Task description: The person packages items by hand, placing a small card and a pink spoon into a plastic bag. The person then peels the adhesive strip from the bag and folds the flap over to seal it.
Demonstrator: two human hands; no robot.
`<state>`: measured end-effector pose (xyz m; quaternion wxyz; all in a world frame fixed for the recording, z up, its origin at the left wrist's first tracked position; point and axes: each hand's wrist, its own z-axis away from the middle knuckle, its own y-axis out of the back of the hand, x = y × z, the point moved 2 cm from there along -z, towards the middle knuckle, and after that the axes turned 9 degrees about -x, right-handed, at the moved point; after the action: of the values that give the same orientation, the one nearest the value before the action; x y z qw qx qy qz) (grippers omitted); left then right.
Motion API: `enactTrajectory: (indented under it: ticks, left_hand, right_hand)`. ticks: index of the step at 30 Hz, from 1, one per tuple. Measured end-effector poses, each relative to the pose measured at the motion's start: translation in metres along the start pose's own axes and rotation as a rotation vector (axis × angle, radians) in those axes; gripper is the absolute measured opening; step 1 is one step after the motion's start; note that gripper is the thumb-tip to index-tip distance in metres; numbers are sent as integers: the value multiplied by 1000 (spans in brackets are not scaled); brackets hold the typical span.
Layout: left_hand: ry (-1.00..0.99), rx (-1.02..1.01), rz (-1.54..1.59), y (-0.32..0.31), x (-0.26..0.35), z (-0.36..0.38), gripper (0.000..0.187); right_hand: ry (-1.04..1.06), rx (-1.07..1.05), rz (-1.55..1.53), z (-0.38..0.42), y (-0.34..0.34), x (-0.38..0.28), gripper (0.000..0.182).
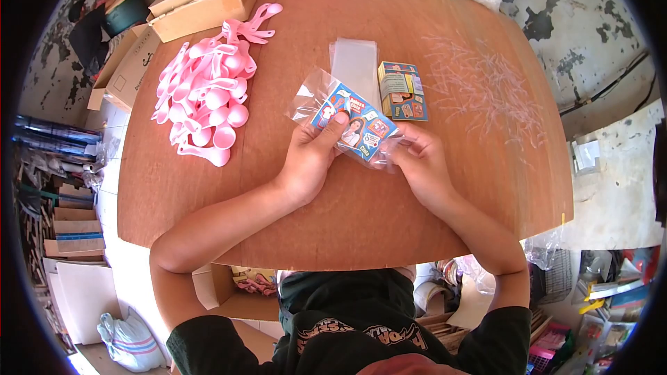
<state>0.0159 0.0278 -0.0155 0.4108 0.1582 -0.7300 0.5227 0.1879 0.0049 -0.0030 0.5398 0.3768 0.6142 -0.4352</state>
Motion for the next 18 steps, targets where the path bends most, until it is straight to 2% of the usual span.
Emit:
enactTrajectory:
  ticks: [14,18]
  left_hand:
    - [-21,0,34,-1,5,0,35]
    - [-35,-41,-47,3,6,-1,38]
  right_hand:
    - [-82,63,-20,1,1,2,18]
    - [-75,66,-19,1,6,5,13]
